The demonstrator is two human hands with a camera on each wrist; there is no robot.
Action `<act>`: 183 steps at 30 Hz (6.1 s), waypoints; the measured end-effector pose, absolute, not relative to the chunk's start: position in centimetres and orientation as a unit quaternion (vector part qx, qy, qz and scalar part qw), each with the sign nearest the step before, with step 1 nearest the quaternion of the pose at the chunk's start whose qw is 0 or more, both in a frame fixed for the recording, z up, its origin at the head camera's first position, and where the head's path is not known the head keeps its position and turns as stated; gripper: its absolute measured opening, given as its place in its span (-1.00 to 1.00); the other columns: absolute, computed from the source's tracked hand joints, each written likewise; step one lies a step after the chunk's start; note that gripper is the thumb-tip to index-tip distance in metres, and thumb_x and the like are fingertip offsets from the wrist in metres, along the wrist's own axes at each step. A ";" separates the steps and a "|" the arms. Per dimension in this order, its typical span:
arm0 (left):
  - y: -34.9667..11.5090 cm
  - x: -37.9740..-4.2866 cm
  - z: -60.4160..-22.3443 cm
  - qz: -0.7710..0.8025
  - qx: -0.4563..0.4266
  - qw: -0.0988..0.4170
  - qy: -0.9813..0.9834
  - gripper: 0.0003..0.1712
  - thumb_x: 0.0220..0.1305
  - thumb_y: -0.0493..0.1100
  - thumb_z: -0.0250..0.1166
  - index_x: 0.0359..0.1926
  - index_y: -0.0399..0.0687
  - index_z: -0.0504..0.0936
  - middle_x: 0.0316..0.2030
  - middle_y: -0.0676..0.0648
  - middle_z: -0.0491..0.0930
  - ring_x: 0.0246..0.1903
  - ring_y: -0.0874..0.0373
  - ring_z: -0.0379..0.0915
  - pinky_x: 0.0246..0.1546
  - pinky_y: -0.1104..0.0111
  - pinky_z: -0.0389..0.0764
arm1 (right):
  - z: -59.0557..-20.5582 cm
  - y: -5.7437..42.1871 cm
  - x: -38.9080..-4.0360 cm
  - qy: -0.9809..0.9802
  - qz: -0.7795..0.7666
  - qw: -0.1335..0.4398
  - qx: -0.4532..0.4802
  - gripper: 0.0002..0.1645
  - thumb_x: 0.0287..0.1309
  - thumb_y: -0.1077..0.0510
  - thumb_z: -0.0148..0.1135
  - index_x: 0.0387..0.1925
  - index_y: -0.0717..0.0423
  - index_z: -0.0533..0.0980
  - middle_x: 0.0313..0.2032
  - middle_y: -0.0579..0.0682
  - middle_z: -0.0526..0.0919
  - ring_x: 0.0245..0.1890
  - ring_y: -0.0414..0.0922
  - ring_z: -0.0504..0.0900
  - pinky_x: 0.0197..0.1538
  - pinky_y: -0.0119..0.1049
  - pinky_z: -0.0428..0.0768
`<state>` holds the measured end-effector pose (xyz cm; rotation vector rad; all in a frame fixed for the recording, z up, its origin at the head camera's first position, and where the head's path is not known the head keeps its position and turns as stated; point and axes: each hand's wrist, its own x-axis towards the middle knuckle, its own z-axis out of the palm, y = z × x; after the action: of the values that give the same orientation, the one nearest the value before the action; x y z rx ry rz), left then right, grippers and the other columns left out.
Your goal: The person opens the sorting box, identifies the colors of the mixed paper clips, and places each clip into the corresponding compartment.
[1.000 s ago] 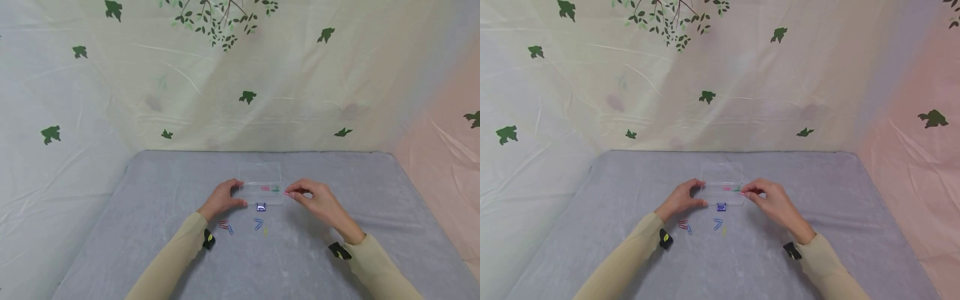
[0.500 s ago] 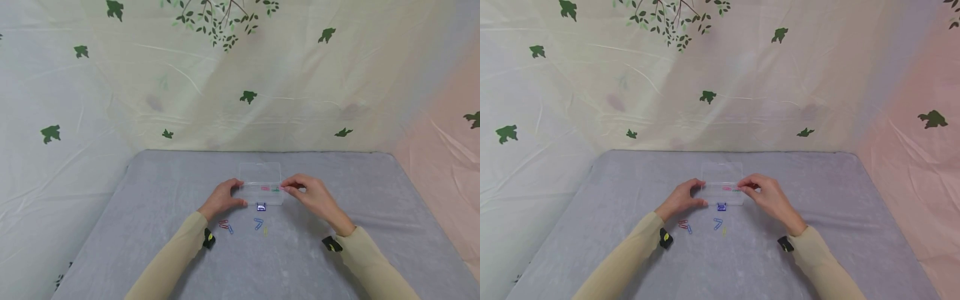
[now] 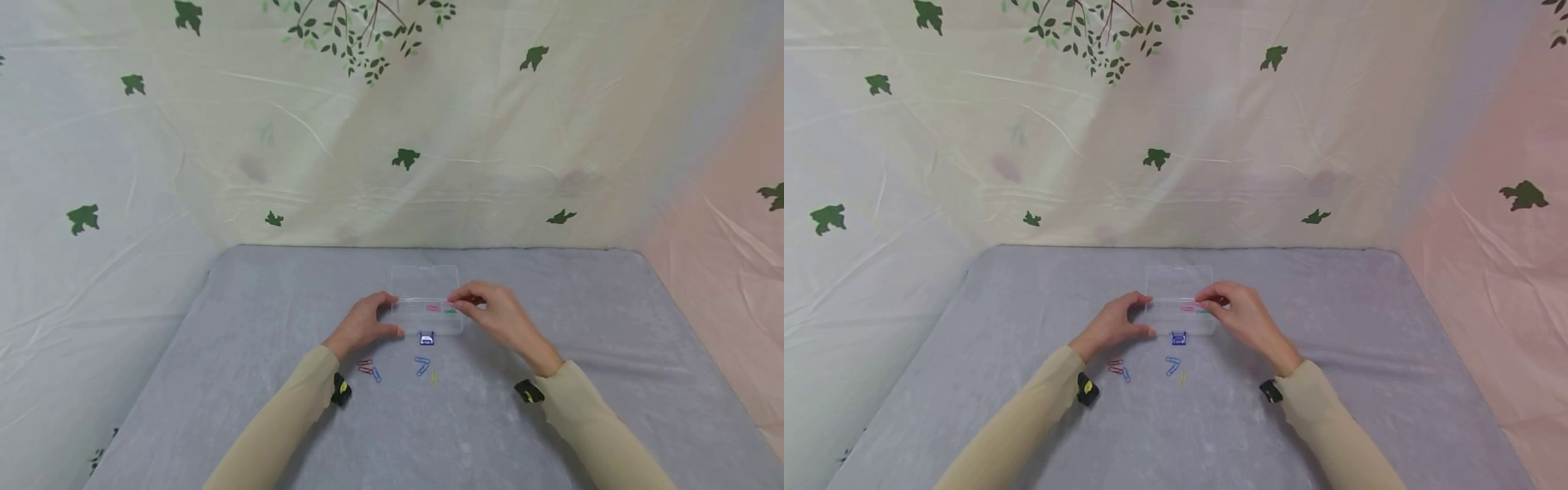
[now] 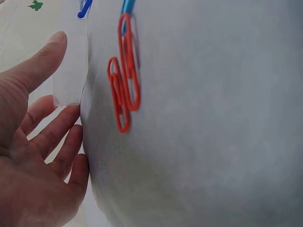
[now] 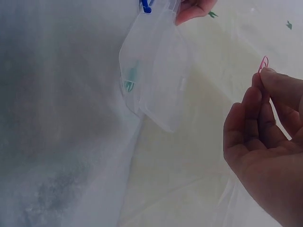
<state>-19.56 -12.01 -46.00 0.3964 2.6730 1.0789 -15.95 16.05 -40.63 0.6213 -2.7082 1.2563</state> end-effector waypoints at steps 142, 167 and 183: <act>-12.1 -19.6 -46.0 0.372 0.141 0.112 0.911 -0.24 0.08 -0.10 0.64 0.29 -0.15 0.57 0.26 -0.16 0.58 0.33 -0.08 0.42 0.41 0.08 0.37 | -45.3 14.3 -13.3 -0.843 0.327 -0.170 0.392 -0.67 0.20 0.14 0.51 0.01 -0.02 0.71 -0.05 -0.23 0.73 0.01 -0.32 0.62 0.16 -0.25 0.60; -12.0 -19.5 -45.9 0.374 0.136 0.114 0.910 -0.22 0.07 -0.10 0.65 0.30 -0.16 0.56 0.25 -0.16 0.59 0.31 -0.08 0.44 0.40 0.07 0.39 | -45.5 13.5 -13.3 -0.864 0.270 -0.187 0.381 -0.86 0.20 0.21 0.49 -0.25 -0.09 0.71 -0.27 -0.35 0.58 -0.24 -0.38 0.50 -0.05 -0.31 0.59; -12.1 -19.5 -46.0 0.379 0.128 0.120 0.909 -0.23 0.08 -0.11 0.64 0.31 -0.12 0.55 0.27 -0.14 0.57 0.34 -0.07 0.41 0.43 0.08 0.35 | -45.1 14.1 -12.7 -0.866 0.302 -0.186 0.353 -0.90 0.30 0.17 0.42 -0.33 -0.12 0.67 -0.33 -0.36 0.57 -0.28 -0.36 0.52 -0.12 -0.33 0.58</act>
<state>-19.55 -12.08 -45.96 0.3752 2.6545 1.1060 -12.71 14.08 -45.12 1.2615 -3.0975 1.0806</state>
